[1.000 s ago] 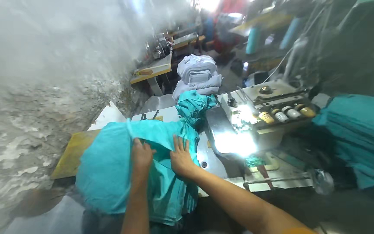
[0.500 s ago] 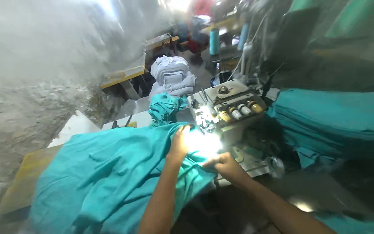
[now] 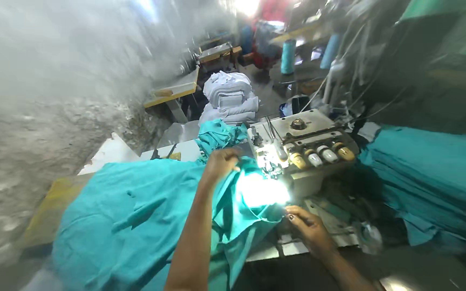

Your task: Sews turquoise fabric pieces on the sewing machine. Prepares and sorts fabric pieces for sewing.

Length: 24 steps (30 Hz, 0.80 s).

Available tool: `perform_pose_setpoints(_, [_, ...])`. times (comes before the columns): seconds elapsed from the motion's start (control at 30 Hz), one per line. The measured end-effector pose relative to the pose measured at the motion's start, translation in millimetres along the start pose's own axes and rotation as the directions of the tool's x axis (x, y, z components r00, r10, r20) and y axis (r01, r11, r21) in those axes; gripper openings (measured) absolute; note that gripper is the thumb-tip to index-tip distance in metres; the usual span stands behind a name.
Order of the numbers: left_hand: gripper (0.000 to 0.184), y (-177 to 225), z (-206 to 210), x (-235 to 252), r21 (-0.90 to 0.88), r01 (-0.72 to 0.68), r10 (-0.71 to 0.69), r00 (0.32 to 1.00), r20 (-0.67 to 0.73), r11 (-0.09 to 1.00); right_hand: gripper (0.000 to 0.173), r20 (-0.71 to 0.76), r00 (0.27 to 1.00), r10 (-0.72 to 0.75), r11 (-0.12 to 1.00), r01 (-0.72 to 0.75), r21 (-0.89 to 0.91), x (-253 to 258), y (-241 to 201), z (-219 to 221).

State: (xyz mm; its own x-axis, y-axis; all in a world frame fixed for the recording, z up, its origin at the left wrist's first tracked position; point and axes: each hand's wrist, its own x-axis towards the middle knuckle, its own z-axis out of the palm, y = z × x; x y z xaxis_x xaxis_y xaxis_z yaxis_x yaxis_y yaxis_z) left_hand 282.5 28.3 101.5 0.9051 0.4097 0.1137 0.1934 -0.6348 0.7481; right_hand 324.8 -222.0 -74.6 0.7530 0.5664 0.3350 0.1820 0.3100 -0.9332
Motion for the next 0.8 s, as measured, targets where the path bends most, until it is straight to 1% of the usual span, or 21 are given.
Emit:
perform_pose_setpoints(0.03, [0.023, -8, -2, 18, 0.023, 0.021, -0.017, 0.986, -0.167, 1.0, 0.024, -0.042, 0.995, 0.086, 0.994, -0.083, 0.072, 2, -3, 1])
perform_pose_setpoints(0.07, [0.023, -19, -2, 40, 0.064, -0.002, 0.022, 0.951, -0.307, 0.998, 0.025, -0.067, 0.983, 0.169, 0.979, -0.159, 0.129, 3, -6, 1])
perform_pose_setpoints(0.1, [0.024, -29, -2, 60, 0.125, -0.046, 0.092, 0.915, -0.392, 0.991, 0.026, -0.075, 0.973, 0.218, 0.966, -0.205, 0.155, 5, -7, 2])
perform_pose_setpoints(0.13, [0.025, -38, -3, 78, 0.195, -0.07, 0.147, 0.9, -0.411, 0.978, 0.026, -0.076, 0.969, 0.236, 0.962, -0.222, 0.159, 6, -8, 2])
perform_pose_setpoints(0.17, [0.028, -44, -5, 91, 0.254, -0.056, 0.15, 0.918, -0.366, 0.966, 0.025, -0.07, 0.97, 0.233, 0.965, -0.221, 0.144, 6, -9, 3])
perform_pose_setpoints(0.23, [0.036, -58, -8, 113, 0.337, 0.051, 0.027, 0.974, -0.223, 0.94, 0.024, -0.062, 0.977, 0.205, 0.974, -0.198, 0.111, 5, -9, 2])
perform_pose_setpoints(0.27, [0.036, -65, -6, 118, 0.355, 0.085, -0.022, 0.984, -0.179, 0.931, 0.023, -0.059, 0.978, 0.201, 0.976, -0.195, 0.098, 4, -9, 2])
perform_pose_setpoints(0.3, [0.034, -70, -3, 118, 0.361, 0.096, -0.037, 0.985, -0.166, 0.928, 0.023, -0.056, 0.978, 0.202, 0.976, -0.196, 0.091, 4, -9, 2])
perform_pose_setpoints(0.43, [0.023, -79, 7, 114, 0.3, 0.119, -0.042, 0.967, -0.252, 0.947, 0.019, -0.023, 0.987, 0.157, 0.988, -0.157, 0.004, 6, -9, 3])
perform_pose_setpoints(0.5, [0.026, -72, 1, 112, 0.172, 0.164, -0.108, 0.95, -0.294, 0.971, 0.019, -0.01, 0.986, 0.164, 0.986, -0.164, -0.023, 6, -11, 3])
perform_pose_setpoints(0.53, [0.028, -70, -2, 109, 0.065, 0.16, -0.128, 0.932, -0.34, 0.985, 0.019, -0.02, 0.981, 0.193, 0.981, -0.194, -0.005, 6, -12, 2])
perform_pose_setpoints(0.57, [0.029, -68, -6, 104, -0.042, 0.125, -0.131, 0.908, -0.398, 0.991, 0.02, -0.049, 0.969, 0.24, 0.97, -0.238, 0.047, 6, -13, 2])
perform_pose_setpoints(0.6, [0.031, -65, -11, 99, -0.113, 0.068, -0.112, 0.882, -0.457, 0.991, 0.022, -0.093, 0.949, 0.3, 0.949, -0.287, 0.132, 6, -14, 1])
perform_pose_setpoints(0.63, [0.032, -63, -16, 94, -0.136, 0.006, -0.074, 0.866, -0.495, 0.991, 0.023, -0.131, 0.923, 0.362, 0.919, -0.329, 0.219, 7, -15, 1])
perform_pose_setpoints(0.67, [0.032, -62, -24, 88, -0.085, -0.023, -0.021, 0.874, -0.485, 0.996, 0.023, -0.164, 0.897, 0.411, 0.893, -0.359, 0.272, 8, -17, 2])
perform_pose_setpoints(0.7, [0.031, -62, -30, 82, 0.003, -0.032, 0.03, 0.9, -0.435, 0.999, 0.023, -0.195, 0.877, 0.439, 0.882, -0.38, 0.279, 8, -19, 4])
perform_pose_setpoints(0.73, [0.029, -63, -35, 78, 0.118, -0.032, 0.074, 0.929, -0.364, 0.992, 0.022, -0.229, 0.866, 0.444, 0.888, -0.39, 0.244, 8, -22, 7])
perform_pose_setpoints(0.77, [0.027, -64, -37, 77, 0.231, -0.035, 0.104, 0.951, -0.291, 0.972, 0.02, -0.27, 0.868, 0.417, 0.908, -0.384, 0.168, 7, -26, 11])
perform_pose_setpoints(0.8, [0.024, -64, -37, 77, 0.315, -0.046, 0.128, 0.961, -0.244, 0.948, 0.019, -0.319, 0.882, 0.347, 0.936, -0.346, 0.062, 7, -29, 14])
